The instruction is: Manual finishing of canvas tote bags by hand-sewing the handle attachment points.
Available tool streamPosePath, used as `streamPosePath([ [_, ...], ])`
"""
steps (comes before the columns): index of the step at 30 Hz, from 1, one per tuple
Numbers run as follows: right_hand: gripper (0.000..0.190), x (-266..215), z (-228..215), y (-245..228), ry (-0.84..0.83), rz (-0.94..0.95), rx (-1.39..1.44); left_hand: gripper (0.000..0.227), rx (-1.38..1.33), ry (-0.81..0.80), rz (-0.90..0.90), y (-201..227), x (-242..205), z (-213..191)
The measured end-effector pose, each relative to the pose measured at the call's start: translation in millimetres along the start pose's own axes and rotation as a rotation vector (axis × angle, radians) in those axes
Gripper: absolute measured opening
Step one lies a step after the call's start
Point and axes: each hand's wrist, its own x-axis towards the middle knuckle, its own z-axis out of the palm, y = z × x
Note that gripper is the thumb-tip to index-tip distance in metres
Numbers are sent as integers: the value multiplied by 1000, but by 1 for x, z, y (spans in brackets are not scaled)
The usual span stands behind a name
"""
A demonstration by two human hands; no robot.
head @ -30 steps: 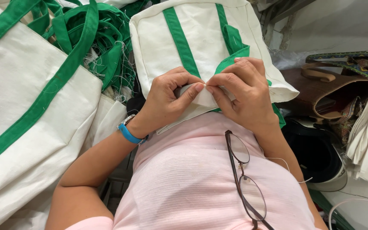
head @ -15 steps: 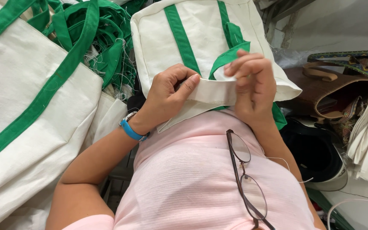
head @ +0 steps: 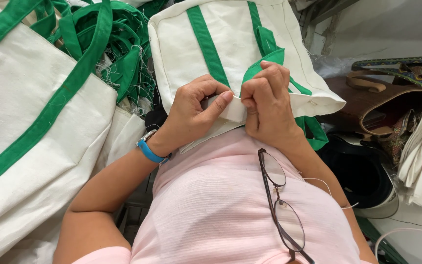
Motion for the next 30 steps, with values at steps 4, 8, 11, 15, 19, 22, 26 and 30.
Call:
streamPosePath([
  [4, 35, -3, -1, -2, 30, 62, 138, 19, -2, 10, -24, -9, 1, 3],
  [8, 44, 6, -21, -5, 109, 140, 283, 23, -73, 72, -72, -27, 0, 2],
  [11, 41, 5, -23, -2, 191, 166, 291, 23, -89, 60, -92, -24, 0, 2],
  [15, 29, 1, -19, 2, 107, 117, 194, 21, -86, 63, -103, -21, 0, 2],
  [19, 24, 6, -12, -6, 29, 0, 33, 21, -86, 57, -88, -16, 0, 2],
  [22, 11, 6, -7, 0, 35, -42, -40, 19, -78, 32, -74, -11, 1, 0],
  [26, 14, 0, -3, 9, 74, -6, 7, 16, -45, -31, -98, -8, 4, -3],
  [30, 12, -1, -22, 32, 143, 19, 89, 14, -79, 15, -159, -1, 27, 4],
])
